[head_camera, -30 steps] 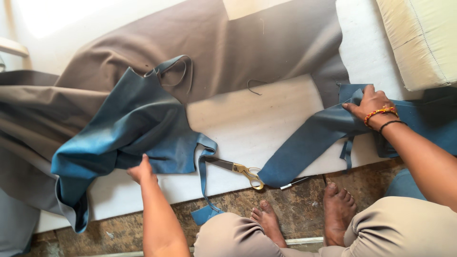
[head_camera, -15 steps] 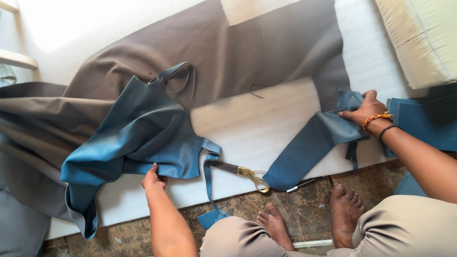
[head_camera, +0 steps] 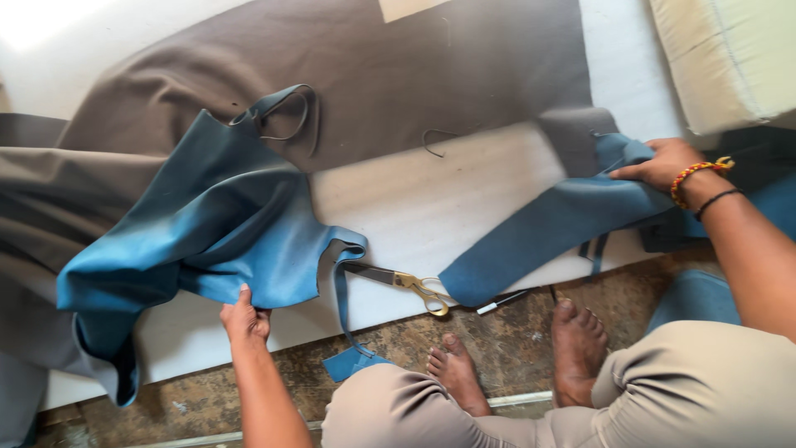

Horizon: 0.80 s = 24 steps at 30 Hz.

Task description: The person sits on the floor and uses large shears to cut a long strip from a blue fabric roll. They align the fabric, cut along the edge, and then trim the strip to a shorter length, stacking the cut pieces on the floor.

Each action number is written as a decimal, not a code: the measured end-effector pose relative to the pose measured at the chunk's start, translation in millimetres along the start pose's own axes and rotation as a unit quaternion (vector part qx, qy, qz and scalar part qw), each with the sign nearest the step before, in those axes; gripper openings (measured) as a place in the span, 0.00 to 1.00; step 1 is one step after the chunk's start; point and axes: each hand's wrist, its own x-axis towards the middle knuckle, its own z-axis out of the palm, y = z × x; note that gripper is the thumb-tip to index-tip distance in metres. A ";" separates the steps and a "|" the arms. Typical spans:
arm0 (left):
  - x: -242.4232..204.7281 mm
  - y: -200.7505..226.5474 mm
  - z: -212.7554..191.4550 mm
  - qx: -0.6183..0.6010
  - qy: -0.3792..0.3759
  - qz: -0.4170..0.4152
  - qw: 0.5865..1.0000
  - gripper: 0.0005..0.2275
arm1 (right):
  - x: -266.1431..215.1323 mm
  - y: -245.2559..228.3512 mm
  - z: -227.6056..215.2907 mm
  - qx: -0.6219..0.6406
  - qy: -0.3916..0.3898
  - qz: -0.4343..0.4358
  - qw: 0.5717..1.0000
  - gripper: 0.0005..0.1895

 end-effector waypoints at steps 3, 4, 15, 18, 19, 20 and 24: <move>-15.6 4.5 2.2 0.023 -0.001 -0.011 1.000 0.19 | -6.1 6.0 5.0 0.110 -0.106 0.028 0.988 0.34; -21.1 7.0 6.3 0.033 0.001 -0.015 0.999 0.19 | -7.7 9.9 6.4 0.152 -0.141 0.035 0.978 0.35; -172.7 -13.6 162.3 0.356 -0.253 0.350 0.828 0.25 | -117.7 -34.3 -17.1 -0.368 -0.108 -0.120 0.916 0.30; -224.1 -32.2 220.6 0.302 -0.522 0.211 0.769 0.46 | -155.9 -94.8 22.4 -0.050 -0.296 -0.207 0.931 0.23; -238.8 -39.5 233.9 0.267 -0.584 0.194 0.741 0.52 | -163.8 -111.7 37.3 0.015 -0.347 -0.297 0.889 0.22; -251.4 -46.5 242.2 0.278 -0.640 0.134 0.703 0.44 | -169.5 -123.0 46.0 0.079 -0.391 -0.383 0.833 0.22; -253.0 -62.7 246.5 0.345 -0.725 -0.027 0.595 0.19 | -155.0 -121.4 39.9 0.219 -0.440 -0.239 0.837 0.23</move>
